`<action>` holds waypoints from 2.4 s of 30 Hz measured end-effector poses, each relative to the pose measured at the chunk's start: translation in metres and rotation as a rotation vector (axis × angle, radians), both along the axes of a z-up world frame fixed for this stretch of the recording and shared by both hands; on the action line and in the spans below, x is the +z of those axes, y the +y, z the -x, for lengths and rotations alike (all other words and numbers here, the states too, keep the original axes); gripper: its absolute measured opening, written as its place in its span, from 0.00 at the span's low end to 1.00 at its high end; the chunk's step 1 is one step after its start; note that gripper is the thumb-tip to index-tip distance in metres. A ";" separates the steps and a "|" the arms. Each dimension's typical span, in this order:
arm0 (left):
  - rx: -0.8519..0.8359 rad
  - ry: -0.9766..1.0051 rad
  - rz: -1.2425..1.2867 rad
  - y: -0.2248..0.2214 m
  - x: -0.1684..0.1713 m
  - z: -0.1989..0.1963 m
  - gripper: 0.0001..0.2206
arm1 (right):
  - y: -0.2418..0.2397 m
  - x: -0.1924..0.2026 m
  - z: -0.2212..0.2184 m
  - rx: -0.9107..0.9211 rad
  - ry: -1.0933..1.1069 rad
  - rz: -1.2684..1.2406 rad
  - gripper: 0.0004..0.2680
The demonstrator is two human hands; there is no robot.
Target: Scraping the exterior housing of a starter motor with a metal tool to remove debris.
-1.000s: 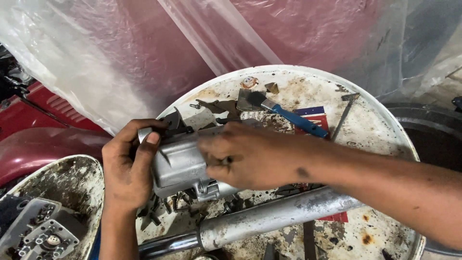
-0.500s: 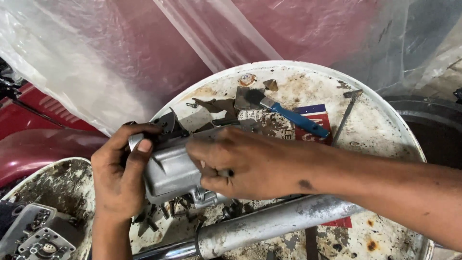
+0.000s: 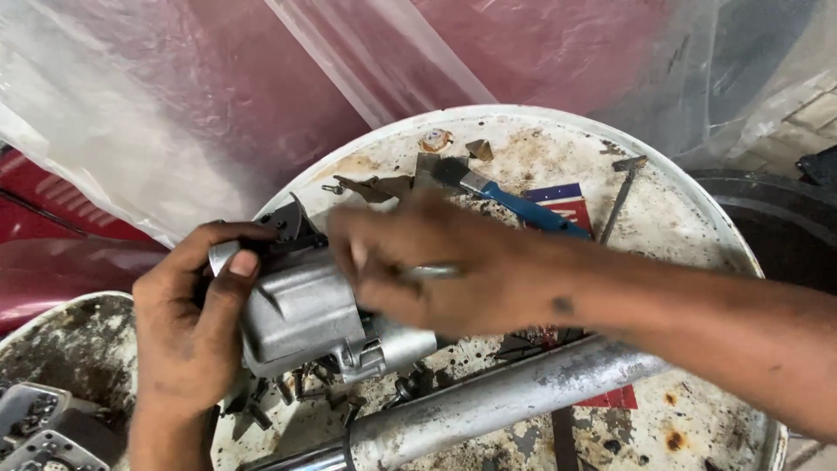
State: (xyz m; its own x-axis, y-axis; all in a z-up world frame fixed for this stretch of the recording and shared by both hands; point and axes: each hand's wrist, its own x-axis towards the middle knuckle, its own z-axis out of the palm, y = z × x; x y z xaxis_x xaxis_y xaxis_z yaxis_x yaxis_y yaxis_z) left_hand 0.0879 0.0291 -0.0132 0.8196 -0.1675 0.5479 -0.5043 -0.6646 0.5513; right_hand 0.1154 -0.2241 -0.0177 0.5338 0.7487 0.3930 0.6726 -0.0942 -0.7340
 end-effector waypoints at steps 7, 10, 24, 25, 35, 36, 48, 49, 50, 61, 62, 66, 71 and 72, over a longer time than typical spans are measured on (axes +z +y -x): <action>-0.005 0.027 0.012 -0.002 0.002 0.003 0.13 | 0.001 0.036 0.012 -0.366 0.283 0.555 0.08; -0.042 0.021 0.008 0.000 0.000 0.002 0.15 | 0.009 0.003 0.005 -0.090 0.047 0.280 0.05; -0.039 0.019 0.031 0.001 -0.002 0.000 0.16 | 0.009 0.007 0.009 -0.167 0.251 -0.219 0.12; -0.040 0.025 0.031 0.000 -0.002 0.000 0.16 | 0.002 0.013 0.009 -0.170 0.257 -0.218 0.12; -0.001 0.001 0.016 -0.003 0.002 0.003 0.15 | 0.008 0.025 0.010 -0.293 0.364 -0.091 0.13; 0.001 -0.010 0.002 -0.004 0.002 0.003 0.14 | 0.004 0.029 0.009 -0.299 0.342 -0.381 0.15; -0.016 -0.022 0.004 -0.005 0.002 0.003 0.15 | -0.001 0.012 0.003 -0.001 0.050 -0.398 0.09; -0.014 -0.020 0.005 -0.004 0.001 0.004 0.15 | -0.005 0.020 0.005 0.001 0.053 -0.397 0.09; -0.024 -0.007 0.009 -0.003 0.000 0.004 0.15 | -0.009 0.028 0.006 -0.198 0.160 -0.211 0.10; -0.053 0.012 0.027 -0.003 0.002 0.003 0.16 | 0.007 -0.009 -0.001 -0.135 0.172 -0.043 0.10; -0.038 0.022 0.028 -0.003 0.002 0.003 0.16 | 0.007 -0.011 -0.001 -0.109 0.113 -0.083 0.11; -0.010 0.014 -0.026 -0.006 0.007 0.005 0.14 | 0.005 -0.007 -0.004 -0.073 -0.162 -0.126 0.12; -0.027 0.058 0.008 -0.005 0.008 0.006 0.12 | 0.004 0.002 0.002 -0.039 -0.161 0.025 0.11; -0.084 0.051 0.012 -0.003 0.007 0.005 0.13 | 0.002 0.003 0.002 0.047 -0.200 -0.014 0.11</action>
